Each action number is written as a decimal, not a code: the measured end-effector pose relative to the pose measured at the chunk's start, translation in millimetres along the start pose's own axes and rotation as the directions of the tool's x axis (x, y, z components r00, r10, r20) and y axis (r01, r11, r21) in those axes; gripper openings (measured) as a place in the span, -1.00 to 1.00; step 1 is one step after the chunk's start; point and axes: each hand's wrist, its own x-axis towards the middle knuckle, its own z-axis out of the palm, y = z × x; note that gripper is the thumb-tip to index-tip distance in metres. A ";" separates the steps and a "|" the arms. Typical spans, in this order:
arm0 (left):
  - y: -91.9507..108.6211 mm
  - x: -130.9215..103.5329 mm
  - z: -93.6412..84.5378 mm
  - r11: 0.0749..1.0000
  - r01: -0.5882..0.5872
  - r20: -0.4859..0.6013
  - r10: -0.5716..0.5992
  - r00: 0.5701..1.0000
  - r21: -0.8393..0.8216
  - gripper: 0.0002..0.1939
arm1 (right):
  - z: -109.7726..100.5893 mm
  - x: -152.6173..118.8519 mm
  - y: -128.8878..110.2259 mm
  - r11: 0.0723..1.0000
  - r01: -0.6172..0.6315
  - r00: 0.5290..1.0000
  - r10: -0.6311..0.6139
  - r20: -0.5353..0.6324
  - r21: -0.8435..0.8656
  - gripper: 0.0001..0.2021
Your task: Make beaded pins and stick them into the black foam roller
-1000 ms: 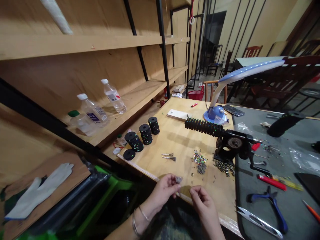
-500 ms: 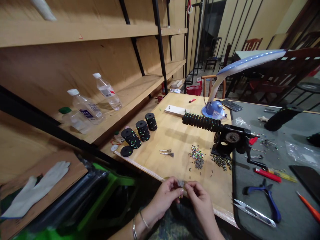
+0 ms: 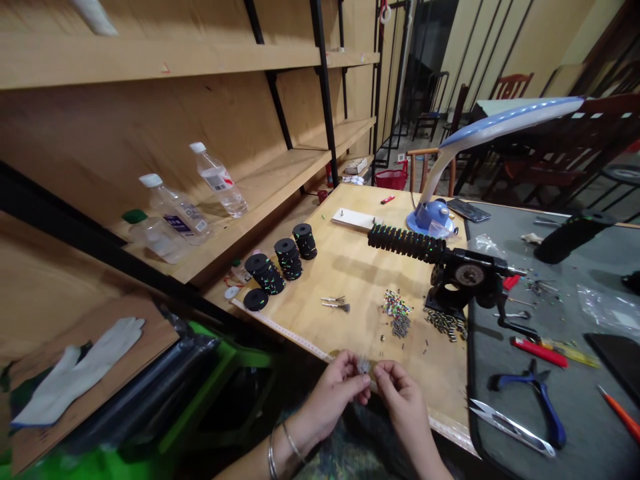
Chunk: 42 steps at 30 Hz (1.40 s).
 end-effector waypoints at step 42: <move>-5.4 -15.7 -9.2 0.893 0.219 -0.028 -0.250 0.968 -0.392 -0.66 | -11.7 -4.0 3.8 0.905 0.043 0.993 0.007 0.115 -0.424 -0.59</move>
